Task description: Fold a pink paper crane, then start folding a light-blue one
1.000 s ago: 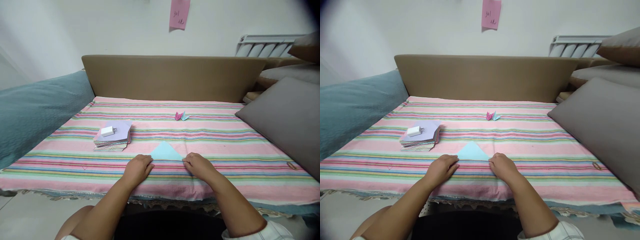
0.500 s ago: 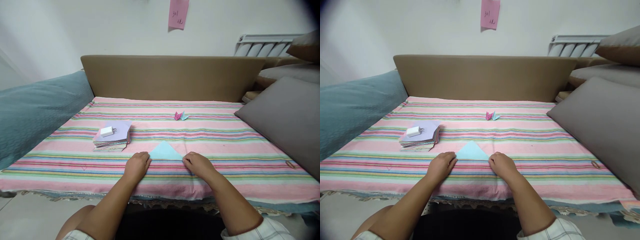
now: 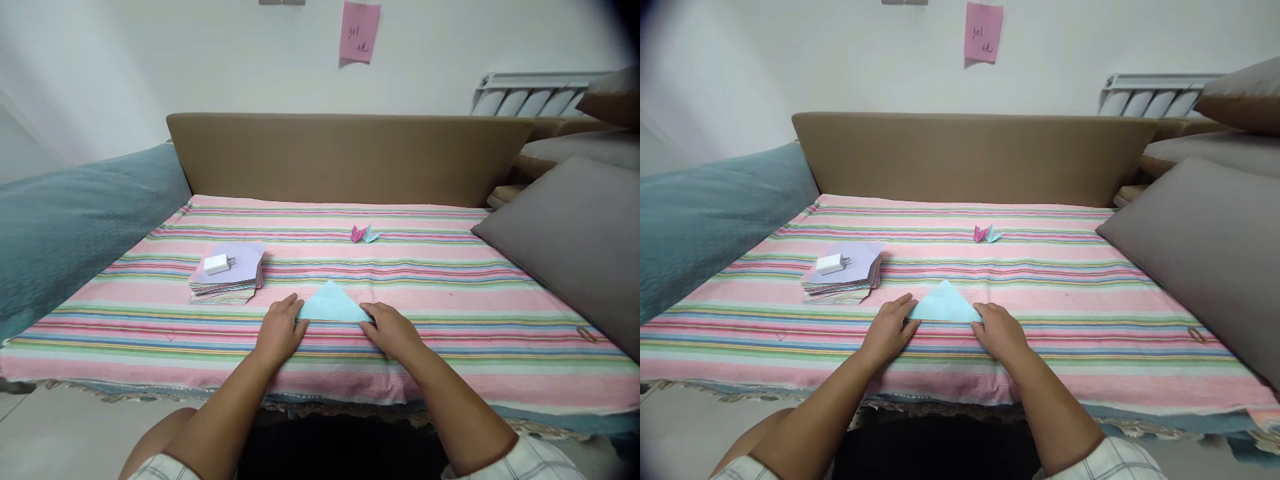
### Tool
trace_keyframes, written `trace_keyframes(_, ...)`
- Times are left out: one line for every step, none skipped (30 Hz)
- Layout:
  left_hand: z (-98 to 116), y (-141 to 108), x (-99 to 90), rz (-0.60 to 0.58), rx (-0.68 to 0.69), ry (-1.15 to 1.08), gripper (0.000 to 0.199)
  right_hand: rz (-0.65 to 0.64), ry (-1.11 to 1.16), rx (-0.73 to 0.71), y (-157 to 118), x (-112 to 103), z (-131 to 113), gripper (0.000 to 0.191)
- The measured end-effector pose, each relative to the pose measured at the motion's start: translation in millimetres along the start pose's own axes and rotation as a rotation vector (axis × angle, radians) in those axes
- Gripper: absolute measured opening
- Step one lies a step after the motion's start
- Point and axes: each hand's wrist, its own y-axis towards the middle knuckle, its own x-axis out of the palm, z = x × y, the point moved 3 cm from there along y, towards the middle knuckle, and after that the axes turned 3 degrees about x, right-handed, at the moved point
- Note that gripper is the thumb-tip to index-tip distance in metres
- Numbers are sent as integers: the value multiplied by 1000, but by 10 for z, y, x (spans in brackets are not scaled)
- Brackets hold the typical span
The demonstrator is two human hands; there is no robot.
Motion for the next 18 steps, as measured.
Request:
trace_keyframes(0, 1, 1, -6, 0, -2, 40, -1, -6, 2, 0, 3, -2, 40)
trace_keyframes(-1, 1, 1, -10, -1, -4, 39, -1, -10, 3, -1, 5, -2, 42)
trace_keyframes(-2, 1, -1, -11, -2, -7, 39, 0, -11, 3, -1, 7, -2, 42)
trace_keyframes(-4, 0, -4, -11, -4, -9, 39, 0, -9, 1, -1, 8, -1, 41)
trace_keyframes(-6, -1, -7, -9, -7, -11, 39, 0, -7, -2, -1, 9, 1, 40)
trace_keyframes(-8, -3, -10, -8, -10, -13, 38, -1, -4, -3, -1, 10, 3, 38)
trace_keyframes(-9, -5, -12, -8, -13, -16, 38, -3, -1, -4, 0, 10, 5, 36)
trace_keyframes(-10, -6, -14, -8, -15, -20, 38, -4, 2, -5, 0, 8, 8, 34)
trace_keyframes(-10, -7, -15, -7, -15, -26, 38, -5, 6, -7, 1, 6, 9, 32)
trace_keyframes(-10, -8, -17, -2, -15, -33, 38, -5, 11, -9, 2, 2, 9, 30)
trace_keyframes(-11, -9, -20, 7, -15, -42, 38, -4, 17, -9, 3, -2, 10, 29)
trace_keyframes(-12, -9, -23, 19, -14, -51, 38, -5, 21, -8, 3, -7, 9, 28)
trace_keyframes(-12, -10, -26, 31, -12, -61, 38, -5, 25, -6, 4, -12, 9, 26)
trace_keyframes(-12, -10, -28, 42, -9, -71, 38, -5, 28, -3, 4, -16, 8, 25)
trace_keyframes(-13, -9, -30, 51, -7, -79, 37, -3, 31, -1, 4, -20, 7, 23)
trace_keyframes(-13, -9, -31, 58, -5, -87, 37, 0, 34, 0, 4, -23, 7, 21)
trace_keyframes(-13, -8, -33, 64, -5, -95, 37, 2, 36, -4, 5, -24, 6, 19)
trace_keyframes(-13, -7, -35, 71, -5, -102, 36, 4, 38, -7, 6, -23, 6, 17)
